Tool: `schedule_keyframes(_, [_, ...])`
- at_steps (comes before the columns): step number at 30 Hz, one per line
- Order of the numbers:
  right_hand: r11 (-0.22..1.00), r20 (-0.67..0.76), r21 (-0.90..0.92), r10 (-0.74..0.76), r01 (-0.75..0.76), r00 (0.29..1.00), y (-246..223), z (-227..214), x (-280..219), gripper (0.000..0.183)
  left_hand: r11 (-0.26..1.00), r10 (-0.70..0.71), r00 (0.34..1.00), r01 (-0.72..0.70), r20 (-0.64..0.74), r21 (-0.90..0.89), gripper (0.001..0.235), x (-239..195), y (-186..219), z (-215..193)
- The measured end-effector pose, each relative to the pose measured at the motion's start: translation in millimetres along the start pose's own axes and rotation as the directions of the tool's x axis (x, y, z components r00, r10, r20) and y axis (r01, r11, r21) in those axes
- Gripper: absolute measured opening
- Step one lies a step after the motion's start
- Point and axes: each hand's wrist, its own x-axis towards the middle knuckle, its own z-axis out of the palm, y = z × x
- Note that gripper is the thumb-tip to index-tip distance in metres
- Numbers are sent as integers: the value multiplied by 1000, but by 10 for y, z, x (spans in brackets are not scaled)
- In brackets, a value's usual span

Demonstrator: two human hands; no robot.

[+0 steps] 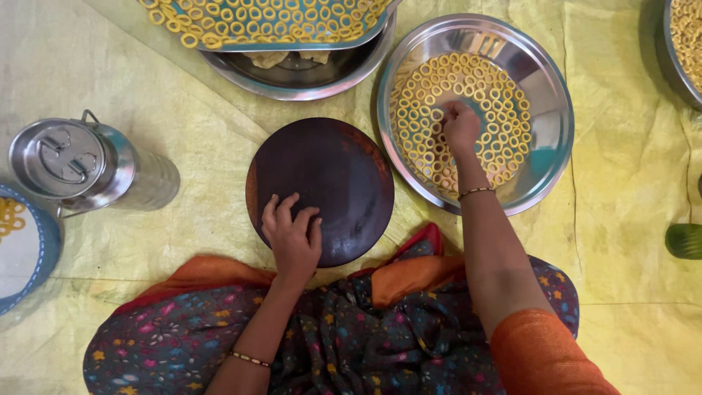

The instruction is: The person rolls a small piece of yellow dough into a thin rope on a wooden board, then folds and joins the ends to form a ring. The finished rings are placed into a large metal tray.

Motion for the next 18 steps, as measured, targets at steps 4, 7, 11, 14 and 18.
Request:
schedule_keyframes(4, [1000,14,10,6,-6,1000,145,53,11,17,1000,3,1000,-3,4,-4,17,-1,2,13])
schedule_keyframes(7, [998,8,-61,-28,29,1000,147,30,-18,17,1000,4,1000,-4,1,-13,16,-5,-6,15])
schedule_keyframes(11, [940,63,-313,-125,139,990,-45,-103,-107,25,999,13,1000,-12,5,-30,16,4,-20,27])
schedule_keyframes(14, [921,-10,-330,-225,209,974,-365,-248,-191,40,1000,11,1000,-11,-13,-29,15,-2,-26,31])
schedule_keyframes(18, [908,-85,-197,-392,370,916,-1050,-338,-235,39,1000,9,999,-10,-30,-15,15,-7,-15,54])
